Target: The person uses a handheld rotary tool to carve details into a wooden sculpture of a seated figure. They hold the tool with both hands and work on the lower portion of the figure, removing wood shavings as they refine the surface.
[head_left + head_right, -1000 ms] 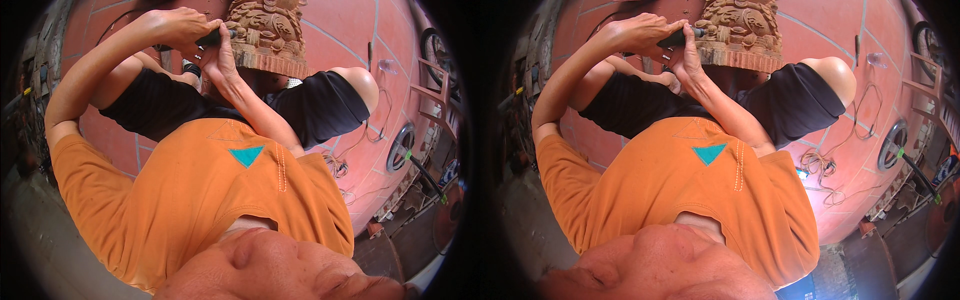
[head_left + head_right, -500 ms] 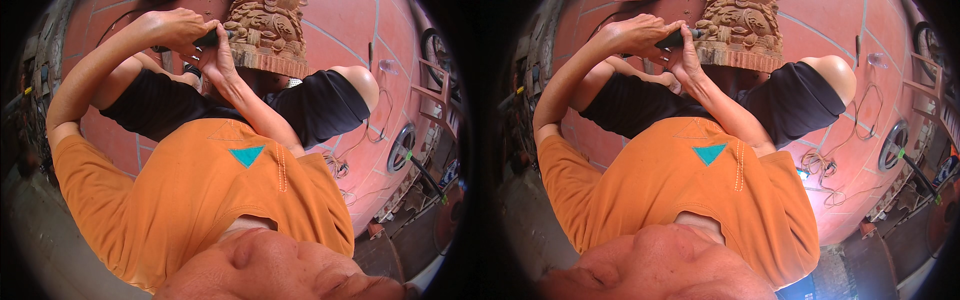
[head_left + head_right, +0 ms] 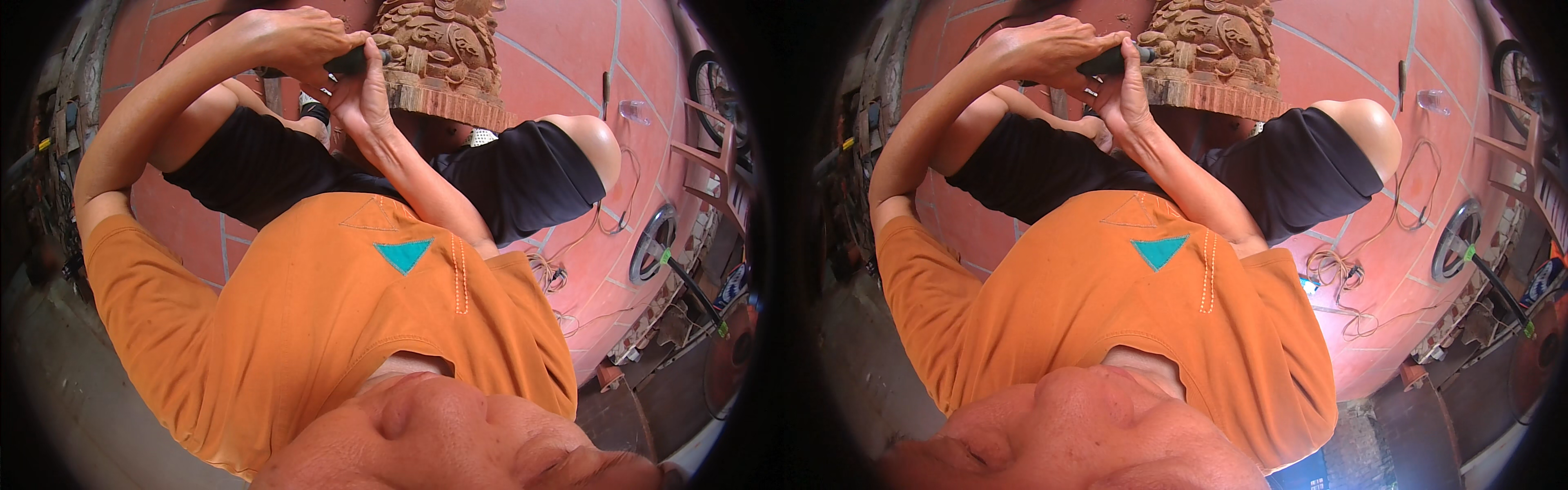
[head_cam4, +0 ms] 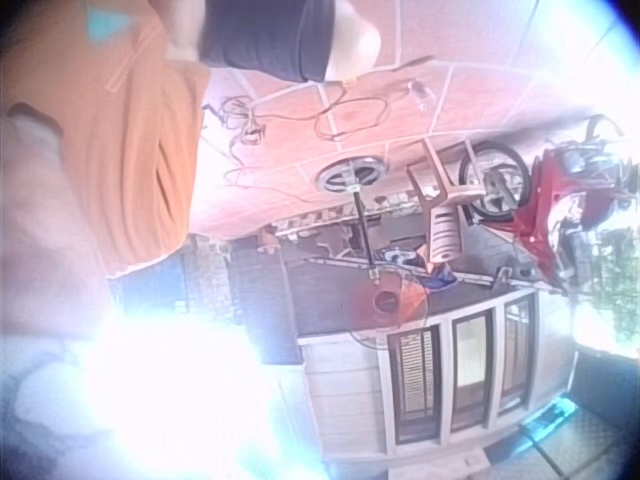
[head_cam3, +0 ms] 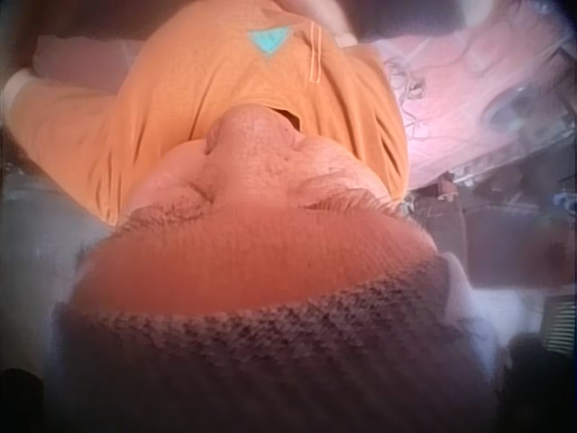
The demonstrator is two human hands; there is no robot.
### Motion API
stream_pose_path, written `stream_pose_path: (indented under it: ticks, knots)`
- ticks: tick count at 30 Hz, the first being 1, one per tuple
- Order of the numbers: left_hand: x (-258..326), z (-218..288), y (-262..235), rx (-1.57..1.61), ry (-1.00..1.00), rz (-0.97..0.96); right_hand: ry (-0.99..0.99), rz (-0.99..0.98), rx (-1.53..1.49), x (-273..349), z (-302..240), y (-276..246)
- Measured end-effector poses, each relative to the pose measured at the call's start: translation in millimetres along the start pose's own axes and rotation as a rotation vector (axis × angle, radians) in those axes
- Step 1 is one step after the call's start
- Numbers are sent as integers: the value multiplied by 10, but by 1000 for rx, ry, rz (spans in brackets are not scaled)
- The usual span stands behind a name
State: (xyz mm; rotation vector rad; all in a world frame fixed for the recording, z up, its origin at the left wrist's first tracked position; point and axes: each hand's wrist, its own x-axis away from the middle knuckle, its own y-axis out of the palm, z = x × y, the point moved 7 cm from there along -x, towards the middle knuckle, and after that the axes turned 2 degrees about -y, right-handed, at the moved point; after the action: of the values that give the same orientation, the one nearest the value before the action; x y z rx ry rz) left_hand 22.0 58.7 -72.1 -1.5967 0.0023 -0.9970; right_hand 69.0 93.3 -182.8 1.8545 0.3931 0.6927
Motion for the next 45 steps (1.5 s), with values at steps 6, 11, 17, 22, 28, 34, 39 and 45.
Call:
stream_pose_path:
  ticks: [6, 11, 17, 22, 28, 34, 39, 45]
  knots:
    - [-17, -6, 24, -16, 44, 41, -14, 3, 12, 37, -43, 41]
    - [-10, 13, -4, -1, 16, 16, 10, 7, 2, 19, -15, 7]
    - [-2, 10, -25, 31, 13, 2, 13, 2, 27, 11, 8, -4]
    - [4, -27, 56, 52, -17, -46, 58, -7, 29, 19, 49, 3]
    - [17, -27, 57, 46, -20, -53, 72, -16, -5, 4, 79, 21]
    - [40, -21, 20, 45, -18, -60, 86, -20, -9, 22, 81, 56]
    - [54, -43, 44, 49, -16, -74, 97, -24, -14, 38, 94, 76]
    - [77, -38, 17, 80, -19, -53, 75, 0, 1, 45, 74, 79]
